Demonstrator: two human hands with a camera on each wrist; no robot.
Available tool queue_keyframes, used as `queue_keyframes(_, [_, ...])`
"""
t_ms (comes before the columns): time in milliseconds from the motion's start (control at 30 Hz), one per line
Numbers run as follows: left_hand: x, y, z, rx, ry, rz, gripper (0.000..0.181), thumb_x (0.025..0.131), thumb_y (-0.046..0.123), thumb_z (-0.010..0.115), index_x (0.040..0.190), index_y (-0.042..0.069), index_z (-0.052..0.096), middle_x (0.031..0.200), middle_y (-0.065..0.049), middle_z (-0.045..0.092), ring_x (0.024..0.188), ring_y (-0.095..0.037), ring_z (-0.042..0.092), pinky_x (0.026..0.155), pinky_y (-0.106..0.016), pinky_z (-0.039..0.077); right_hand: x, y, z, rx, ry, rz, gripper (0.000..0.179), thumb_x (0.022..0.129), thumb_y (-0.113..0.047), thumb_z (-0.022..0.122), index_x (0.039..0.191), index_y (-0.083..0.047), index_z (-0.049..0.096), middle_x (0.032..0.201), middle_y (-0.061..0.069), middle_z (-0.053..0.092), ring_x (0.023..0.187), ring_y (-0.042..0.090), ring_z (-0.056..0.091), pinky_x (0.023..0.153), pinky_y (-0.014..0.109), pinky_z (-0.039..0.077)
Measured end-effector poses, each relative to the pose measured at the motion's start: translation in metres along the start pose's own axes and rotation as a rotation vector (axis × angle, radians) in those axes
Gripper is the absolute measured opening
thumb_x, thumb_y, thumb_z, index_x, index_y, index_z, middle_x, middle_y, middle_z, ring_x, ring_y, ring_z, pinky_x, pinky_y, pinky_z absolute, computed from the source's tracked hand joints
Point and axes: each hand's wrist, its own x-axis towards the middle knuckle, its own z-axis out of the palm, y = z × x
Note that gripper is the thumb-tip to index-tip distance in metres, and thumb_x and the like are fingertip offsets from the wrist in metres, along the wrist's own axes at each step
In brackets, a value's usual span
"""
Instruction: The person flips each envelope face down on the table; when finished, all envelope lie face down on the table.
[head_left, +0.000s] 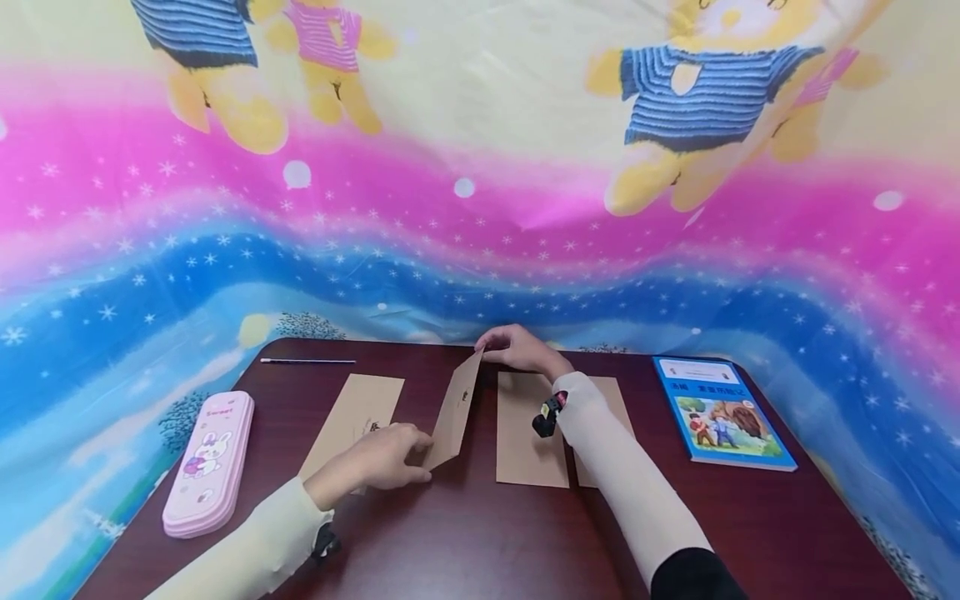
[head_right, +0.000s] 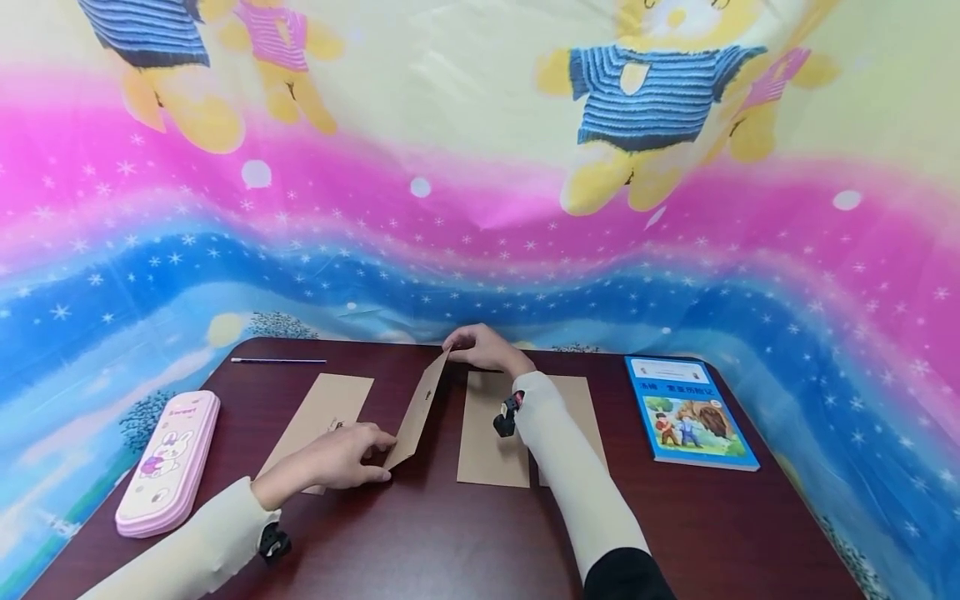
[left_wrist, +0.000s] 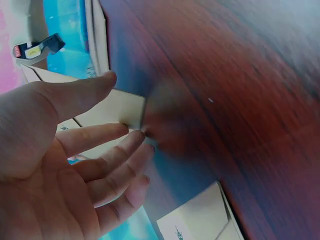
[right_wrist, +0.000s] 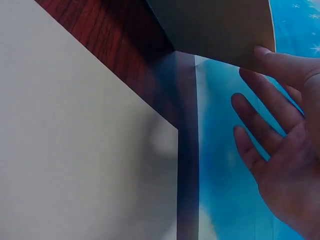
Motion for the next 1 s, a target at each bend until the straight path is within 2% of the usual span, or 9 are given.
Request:
queue_keyframes(200, [0.000,0.002,-0.002,-0.063,0.000,0.043,0.047,0.088,0.024,0.080,0.129,0.004,0.070,0.123,-0.010,0.075,0.110,-0.026,0.071,0.093,-0.049,0.056,-0.001,-0.003,-0.004,-0.004,0.000,0.012,0.026,0.098,-0.022,0.071,0.123,-0.017,0.072,0.120,0.003,0.073,0.119,0.023,0.066,0.108,0.046,0.049])
queue_keyframes(333, [0.001,0.004,-0.004,-0.063,0.024,0.071,0.044,0.088,0.023,0.081,0.127,0.005,0.071,0.122,-0.009,0.076,0.114,-0.027,0.071,0.095,-0.048,0.056,-0.001,-0.004,-0.006,-0.011,-0.001,0.016,0.028,0.098,-0.024,0.070,0.125,-0.017,0.072,0.124,0.003,0.072,0.118,0.023,0.066,0.107,0.046,0.049])
queue_keyframes(433, [0.002,0.007,-0.006,-0.053,0.040,0.070,0.044,0.089,0.027,0.080,0.127,0.007,0.072,0.125,-0.007,0.075,0.119,-0.026,0.069,0.097,-0.048,0.055,-0.001,-0.005,-0.006,-0.021,0.001,0.008,0.029,0.099,-0.026,0.069,0.127,-0.017,0.071,0.125,0.003,0.072,0.118,0.023,0.066,0.106,0.046,0.050])
queue_keyframes(567, [0.004,0.010,-0.010,-0.044,0.066,0.056,0.043,0.088,0.034,0.081,0.125,0.014,0.074,0.122,-0.001,0.076,0.116,-0.022,0.070,0.087,-0.053,0.055,0.000,-0.006,-0.005,-0.028,0.006,0.003,0.029,0.100,-0.026,0.069,0.127,-0.018,0.071,0.127,0.003,0.072,0.119,0.023,0.066,0.105,0.045,0.050])
queue_keyframes(700, [0.004,0.013,-0.014,-0.039,0.115,0.056,0.043,0.086,0.039,0.081,0.124,0.017,0.076,0.120,0.001,0.077,0.112,-0.019,0.072,0.079,-0.051,0.054,0.002,-0.008,-0.005,-0.019,0.003,0.002,0.029,0.100,-0.025,0.068,0.128,-0.017,0.071,0.129,0.006,0.071,0.122,0.024,0.065,0.107,0.046,0.050])
queue_keyframes(900, [0.002,0.017,-0.019,-0.080,0.200,0.073,0.057,0.084,0.039,0.083,0.133,0.013,0.070,0.122,-0.001,0.076,0.116,-0.021,0.071,0.093,-0.045,0.057,0.004,-0.010,-0.005,-0.019,-0.004,0.000,0.036,0.100,-0.026,0.068,0.134,-0.012,0.068,0.129,0.006,0.071,0.122,0.024,0.064,0.108,0.047,0.049])
queue_keyframes(1000, [0.000,0.020,-0.021,-0.092,0.230,0.085,0.064,0.083,0.040,0.084,0.139,0.013,0.066,0.119,0.001,0.076,0.111,-0.018,0.071,0.091,-0.043,0.057,0.003,-0.010,-0.004,-0.027,-0.004,0.005,0.041,0.100,-0.026,0.068,0.137,-0.009,0.065,0.125,0.005,0.071,0.119,0.023,0.065,0.106,0.047,0.050])
